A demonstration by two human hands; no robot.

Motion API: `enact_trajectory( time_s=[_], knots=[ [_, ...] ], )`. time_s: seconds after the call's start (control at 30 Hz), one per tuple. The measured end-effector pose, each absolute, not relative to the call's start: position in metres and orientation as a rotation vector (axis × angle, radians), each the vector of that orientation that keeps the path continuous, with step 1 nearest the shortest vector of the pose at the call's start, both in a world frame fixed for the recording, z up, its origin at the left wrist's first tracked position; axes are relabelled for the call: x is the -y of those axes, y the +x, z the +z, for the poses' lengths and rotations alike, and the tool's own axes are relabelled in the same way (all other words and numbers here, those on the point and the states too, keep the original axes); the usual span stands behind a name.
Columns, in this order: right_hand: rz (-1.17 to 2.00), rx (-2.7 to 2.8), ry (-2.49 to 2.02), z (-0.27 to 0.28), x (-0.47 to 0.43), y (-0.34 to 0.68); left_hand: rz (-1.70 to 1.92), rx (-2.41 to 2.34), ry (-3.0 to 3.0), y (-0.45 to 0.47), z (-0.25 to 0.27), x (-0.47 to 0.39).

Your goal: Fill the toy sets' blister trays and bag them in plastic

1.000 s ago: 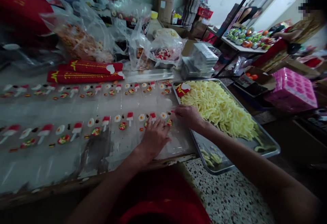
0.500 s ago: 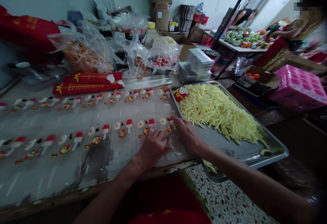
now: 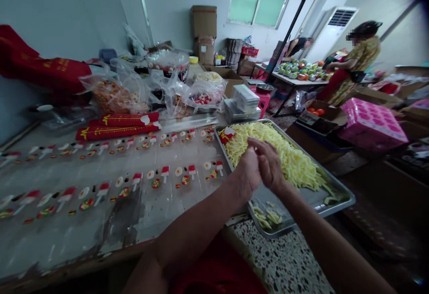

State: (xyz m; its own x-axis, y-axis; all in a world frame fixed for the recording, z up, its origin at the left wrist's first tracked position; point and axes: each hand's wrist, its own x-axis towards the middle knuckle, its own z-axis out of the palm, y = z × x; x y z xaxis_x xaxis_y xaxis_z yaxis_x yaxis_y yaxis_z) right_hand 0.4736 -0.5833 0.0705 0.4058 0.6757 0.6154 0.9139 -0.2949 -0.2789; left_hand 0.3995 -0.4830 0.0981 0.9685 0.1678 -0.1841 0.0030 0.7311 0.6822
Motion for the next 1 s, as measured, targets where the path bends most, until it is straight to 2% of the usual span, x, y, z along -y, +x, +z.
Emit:
enact_trajectory(
  time_s=[0.13,0.27,0.37,0.53,0.63,0.83,0.93,1.0],
  knots=[
    [-0.628,1.003,-2.501,0.052,0.633,0.547,0.074,-0.088,1.217,0.394,0.093,0.46],
    [-0.658,1.04,-2.63,0.05,0.668,0.577,0.45,-0.479,2.217,0.412,0.065,0.378],
    [-0.668,0.929,-2.669,0.049,0.687,0.576,0.482,-0.699,2.479,0.457,0.043,0.323],
    [-0.479,0.75,-2.585,0.032,0.733,0.545,0.287,-0.334,2.529,0.519,0.013,0.287],
    [-0.5,0.606,-2.57,0.019,0.748,0.523,0.289,-0.221,2.527,0.53,0.005,0.282],
    [-0.51,0.404,-2.843,0.002,0.693,0.521,0.415,-0.345,2.512,0.522,0.021,0.286],
    [-0.278,0.584,-3.019,0.008,0.675,0.512,0.51,-0.389,2.494,0.503,0.037,0.284],
    [-0.089,0.748,-2.934,0.017,0.687,0.501,0.539,-0.352,2.496,0.486,0.044,0.281]
  ],
)
